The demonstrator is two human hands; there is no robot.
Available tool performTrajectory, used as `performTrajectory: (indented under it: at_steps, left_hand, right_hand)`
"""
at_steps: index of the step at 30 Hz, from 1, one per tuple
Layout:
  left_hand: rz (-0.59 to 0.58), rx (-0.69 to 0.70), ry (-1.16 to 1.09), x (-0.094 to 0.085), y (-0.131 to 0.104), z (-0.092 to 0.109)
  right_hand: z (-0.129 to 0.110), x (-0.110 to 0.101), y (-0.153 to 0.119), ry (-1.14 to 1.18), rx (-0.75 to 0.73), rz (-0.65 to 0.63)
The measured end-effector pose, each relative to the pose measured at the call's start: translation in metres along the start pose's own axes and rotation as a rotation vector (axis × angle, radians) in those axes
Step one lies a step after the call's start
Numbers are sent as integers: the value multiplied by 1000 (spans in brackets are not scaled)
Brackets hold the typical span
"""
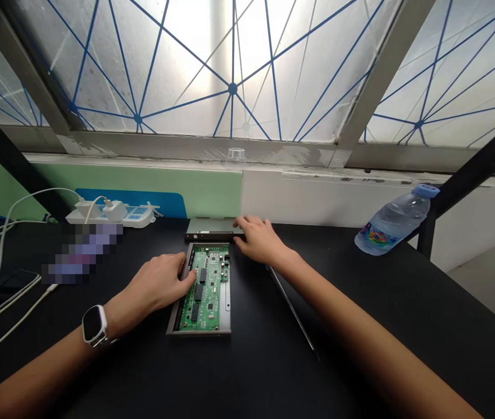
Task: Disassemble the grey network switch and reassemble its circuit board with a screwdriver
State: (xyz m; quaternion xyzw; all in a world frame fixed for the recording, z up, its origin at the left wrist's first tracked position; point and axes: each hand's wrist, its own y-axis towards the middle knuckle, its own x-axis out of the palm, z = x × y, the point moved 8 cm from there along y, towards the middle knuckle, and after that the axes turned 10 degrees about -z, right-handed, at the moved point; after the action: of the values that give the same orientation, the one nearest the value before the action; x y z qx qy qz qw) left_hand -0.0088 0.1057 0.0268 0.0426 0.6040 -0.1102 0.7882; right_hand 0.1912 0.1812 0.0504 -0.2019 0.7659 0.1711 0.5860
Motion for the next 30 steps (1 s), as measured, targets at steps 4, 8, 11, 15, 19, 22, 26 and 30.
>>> performTrajectory:
  at_steps: [4, 8, 11, 15, 19, 22, 26, 30]
  left_hand:
    - [31, 2, 19, 2, -1, -1]
    - [79, 7, 37, 0, -1, -3]
    - [111, 8, 13, -6, -2, -3]
    - [166, 23, -175, -17, -1, -3]
    - [194, 23, -490, -19, 3, -10]
    - [149, 36, -771, -11, 8, -15]
    - [75, 86, -1119, -1, 13, -13]
    - [-40, 48, -1370, 9, 13, -7]
  right_hand:
    - [0, 21, 42, 88, -39, -106]
    - [6, 13, 35, 116, -2, 14]
    - [10, -9, 3, 116, 29, 170]
    - [13, -53, -55, 222, 50, 530]
    - [33, -58, -99, 523, 213, 661]
    - [43, -32, -110, 836, 280, 575]
    - [33, 24, -109, 1347, 417, 333]
    - [4, 54, -106, 1461, 438, 136]
